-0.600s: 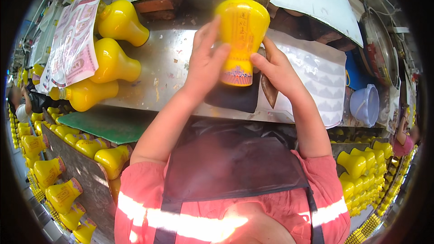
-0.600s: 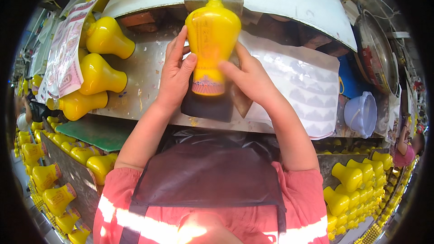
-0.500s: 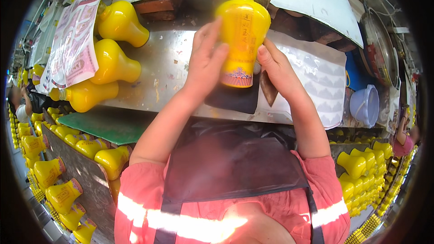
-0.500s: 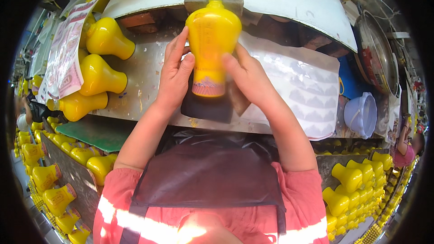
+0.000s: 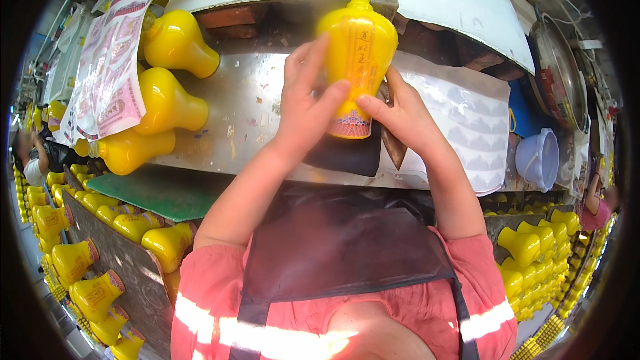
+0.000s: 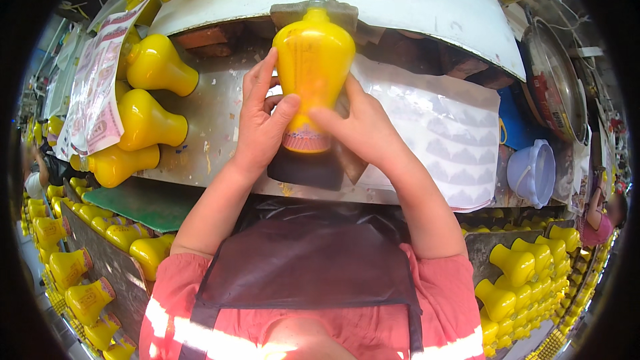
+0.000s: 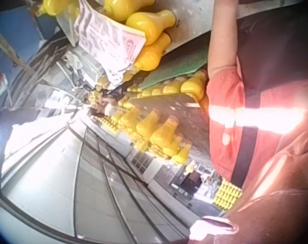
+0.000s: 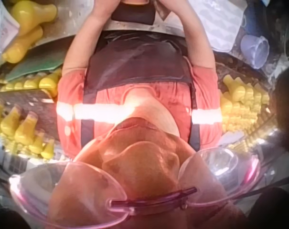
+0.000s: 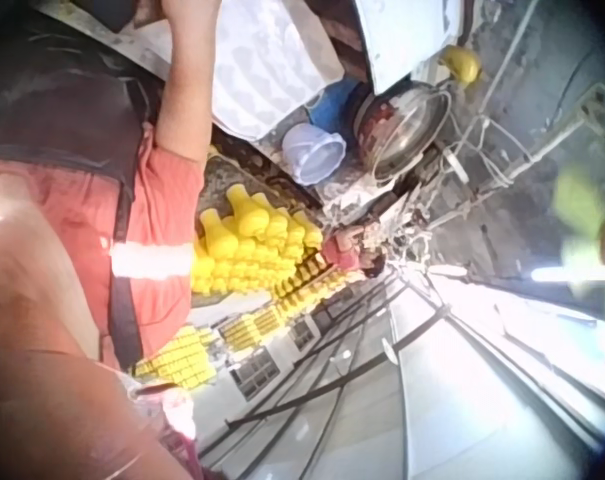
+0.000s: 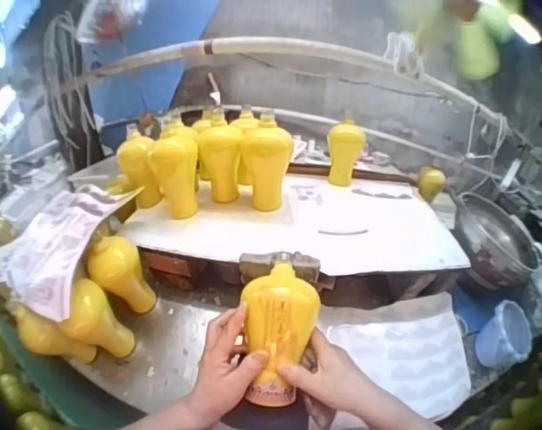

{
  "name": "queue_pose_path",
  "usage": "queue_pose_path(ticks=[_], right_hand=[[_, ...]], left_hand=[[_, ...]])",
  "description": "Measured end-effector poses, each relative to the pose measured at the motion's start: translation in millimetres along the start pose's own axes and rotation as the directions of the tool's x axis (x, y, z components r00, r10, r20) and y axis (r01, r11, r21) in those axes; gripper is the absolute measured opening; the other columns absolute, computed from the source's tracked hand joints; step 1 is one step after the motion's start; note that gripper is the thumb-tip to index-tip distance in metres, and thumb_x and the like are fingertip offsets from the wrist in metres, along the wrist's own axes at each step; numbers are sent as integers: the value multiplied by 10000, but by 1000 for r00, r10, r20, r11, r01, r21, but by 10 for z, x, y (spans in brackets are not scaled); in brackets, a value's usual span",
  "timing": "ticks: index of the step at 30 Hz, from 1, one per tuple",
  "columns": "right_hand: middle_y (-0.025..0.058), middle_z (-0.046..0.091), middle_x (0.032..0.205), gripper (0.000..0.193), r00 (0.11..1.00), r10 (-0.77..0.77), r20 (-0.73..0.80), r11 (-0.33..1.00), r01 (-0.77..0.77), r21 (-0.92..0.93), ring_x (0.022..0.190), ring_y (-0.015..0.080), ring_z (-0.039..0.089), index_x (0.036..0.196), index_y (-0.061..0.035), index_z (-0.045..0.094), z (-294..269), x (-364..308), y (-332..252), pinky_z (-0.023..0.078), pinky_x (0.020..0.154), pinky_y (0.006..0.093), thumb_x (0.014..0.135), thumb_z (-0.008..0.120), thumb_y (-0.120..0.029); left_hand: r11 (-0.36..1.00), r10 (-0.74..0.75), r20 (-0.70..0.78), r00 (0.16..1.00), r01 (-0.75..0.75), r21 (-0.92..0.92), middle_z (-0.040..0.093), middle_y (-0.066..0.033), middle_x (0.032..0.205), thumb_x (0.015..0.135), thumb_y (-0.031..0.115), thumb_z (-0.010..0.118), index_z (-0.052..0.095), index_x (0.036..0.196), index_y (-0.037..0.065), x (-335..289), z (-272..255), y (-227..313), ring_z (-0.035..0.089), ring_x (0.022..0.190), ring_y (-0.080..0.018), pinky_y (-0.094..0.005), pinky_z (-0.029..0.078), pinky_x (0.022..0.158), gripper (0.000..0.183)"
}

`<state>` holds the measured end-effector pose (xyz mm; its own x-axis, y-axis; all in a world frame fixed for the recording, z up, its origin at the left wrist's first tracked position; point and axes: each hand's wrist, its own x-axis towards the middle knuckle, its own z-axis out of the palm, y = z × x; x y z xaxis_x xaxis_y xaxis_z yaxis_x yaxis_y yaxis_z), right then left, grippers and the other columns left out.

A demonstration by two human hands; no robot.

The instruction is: The person repeatedly picks up yellow plastic bottles, applies a printed label to the body, smooths it, and places the bottle on a nearby table. The person also peels a clear plastic cap cover from the bottle neck and sets it aside. The process is repeated for multiple bottles.

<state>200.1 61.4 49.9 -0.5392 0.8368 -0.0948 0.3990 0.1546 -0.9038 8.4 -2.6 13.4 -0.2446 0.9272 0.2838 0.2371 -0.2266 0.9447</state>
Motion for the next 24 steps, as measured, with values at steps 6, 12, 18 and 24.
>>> queue_pose_path(ticks=[6,12,18,24], right_hand=[[34,672,1070,621,983,184,23,928,-181,326,958,65,569,1469,-17,540,-300,-39,32,485,829,244,959,659,-349],[44,687,1082,309,893,-170,-416,918,298,263,1006,132,659,1202,-30,624,-181,-79,-170,550,845,307,905,692,21],[123,699,1062,340,614,-580,-535,811,373,-452,916,258,727,1174,-42,640,-218,235,-348,584,802,323,860,764,-3],[79,761,1012,250,754,-579,-311,777,393,-492,917,165,724,1141,-19,719,-450,476,-605,560,862,264,900,752,-74]], left_hand=[[994,-60,26,998,58,98,378,-203,1497,814,205,780,157,1610,76,83,84,46,420,1398,-331,-434,393,1147,1019],[987,-155,147,977,160,-25,315,-207,1543,813,171,748,-28,1620,88,169,110,192,374,1437,-325,-449,385,1156,1122],[990,-118,99,988,109,88,355,-225,1516,784,214,787,69,1596,64,196,100,214,417,1403,-347,-452,383,1158,1094],[989,-29,-47,998,35,141,475,-216,1382,797,361,806,407,1442,36,493,158,207,513,1285,-383,-458,429,1093,825]])
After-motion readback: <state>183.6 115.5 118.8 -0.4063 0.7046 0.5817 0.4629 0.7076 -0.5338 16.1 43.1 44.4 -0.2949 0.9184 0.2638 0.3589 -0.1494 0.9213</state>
